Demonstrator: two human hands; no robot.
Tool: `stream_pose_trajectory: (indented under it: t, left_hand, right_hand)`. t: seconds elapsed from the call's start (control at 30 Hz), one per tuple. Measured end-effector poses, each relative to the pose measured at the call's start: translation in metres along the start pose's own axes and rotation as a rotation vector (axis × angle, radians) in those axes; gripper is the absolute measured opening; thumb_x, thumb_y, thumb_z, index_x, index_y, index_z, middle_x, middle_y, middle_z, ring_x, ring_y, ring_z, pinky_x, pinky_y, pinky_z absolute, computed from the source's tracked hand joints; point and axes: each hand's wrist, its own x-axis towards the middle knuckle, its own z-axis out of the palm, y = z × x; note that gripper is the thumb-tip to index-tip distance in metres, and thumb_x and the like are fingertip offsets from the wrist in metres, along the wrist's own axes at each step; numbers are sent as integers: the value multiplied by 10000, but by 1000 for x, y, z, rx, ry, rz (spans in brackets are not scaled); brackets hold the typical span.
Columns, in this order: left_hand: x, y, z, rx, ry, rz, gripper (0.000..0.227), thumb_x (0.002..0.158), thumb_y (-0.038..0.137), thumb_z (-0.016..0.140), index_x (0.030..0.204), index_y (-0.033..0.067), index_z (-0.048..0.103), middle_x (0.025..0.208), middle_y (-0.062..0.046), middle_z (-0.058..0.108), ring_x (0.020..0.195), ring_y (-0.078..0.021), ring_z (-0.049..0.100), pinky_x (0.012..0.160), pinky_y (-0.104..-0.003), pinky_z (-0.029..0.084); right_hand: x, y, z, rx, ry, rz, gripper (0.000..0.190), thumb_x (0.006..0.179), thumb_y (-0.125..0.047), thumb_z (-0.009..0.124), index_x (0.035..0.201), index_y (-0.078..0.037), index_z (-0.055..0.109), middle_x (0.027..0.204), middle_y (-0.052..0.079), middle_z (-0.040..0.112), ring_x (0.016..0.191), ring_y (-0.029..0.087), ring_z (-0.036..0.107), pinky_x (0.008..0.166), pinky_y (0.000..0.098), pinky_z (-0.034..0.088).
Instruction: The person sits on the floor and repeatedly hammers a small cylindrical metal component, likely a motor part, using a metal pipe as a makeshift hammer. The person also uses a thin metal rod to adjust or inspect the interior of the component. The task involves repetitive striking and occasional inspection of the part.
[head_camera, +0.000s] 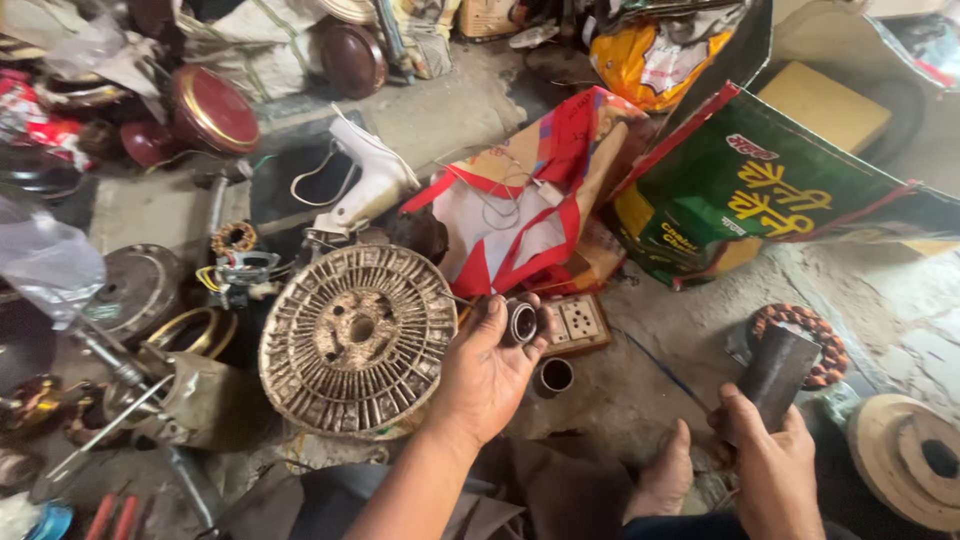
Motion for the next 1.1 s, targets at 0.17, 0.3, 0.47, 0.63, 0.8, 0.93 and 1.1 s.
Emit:
stream_pose_trajectory:
  t: [0.17,0.3,0.47,0.63,0.8,0.93,1.1]
  left_hand:
    - [-7,-8,27,-89,123,-1,156,998,143,636,1101,28,612,1092,-116,666,1091,-244,643,1036,-448,523]
    - [-9,-16,35,-17,129,-3,173,979,144,629,1101,21,627,1087,-127,670,1077,-272,634,1008,-424,508]
    - [-9,-24,37,-36,159,18,135,928,35,610,1056,78,607,1100,-140,670,1104,-303,638,1002,-432,492]
    - [-10,-28,40,-2,183,3,162,909,26,606,1055,97,603,1108,-148,663,1096,-315,636,976,-419,492]
    - [-12,-32,39,-17,101,-3,203,892,-4,591,1071,90,594,1140,-162,653,1101,-316,632,990,-419,485]
    - [-8,-39,23,93,133,-3,245,910,-22,590,1117,103,547,1153,-137,638,1112,-272,632,1038,-427,482]
    - [-7,-57,-23,952,172,58,257,1021,104,578,1250,132,464,1207,-87,574,1132,-171,554,1033,-365,444]
  right_hand:
    - [9,3,-9,-27,-23,119,310,976,-282,729,1100,-23,611,836,148,668,548,241,538,431,338,374]
    - [12,4,-9,51,2,218,285,902,-279,710,1054,-70,590,813,93,645,584,198,606,472,317,468]
    - [10,1,-7,57,-36,171,279,907,-283,723,1021,-60,601,810,84,631,573,190,578,450,320,453]
    - [7,-6,-4,60,-37,186,260,900,-278,731,996,-65,615,778,46,612,548,161,553,435,308,428]
    - [1,-11,-1,55,-60,194,265,906,-279,732,997,-62,611,715,43,583,490,153,503,416,300,383]
    - [1,-18,3,55,-49,210,254,893,-270,723,991,-72,599,723,39,594,490,154,525,413,300,382]
    - [-9,-24,3,19,-75,209,270,906,-292,720,999,-70,599,757,31,603,539,129,530,442,295,383]
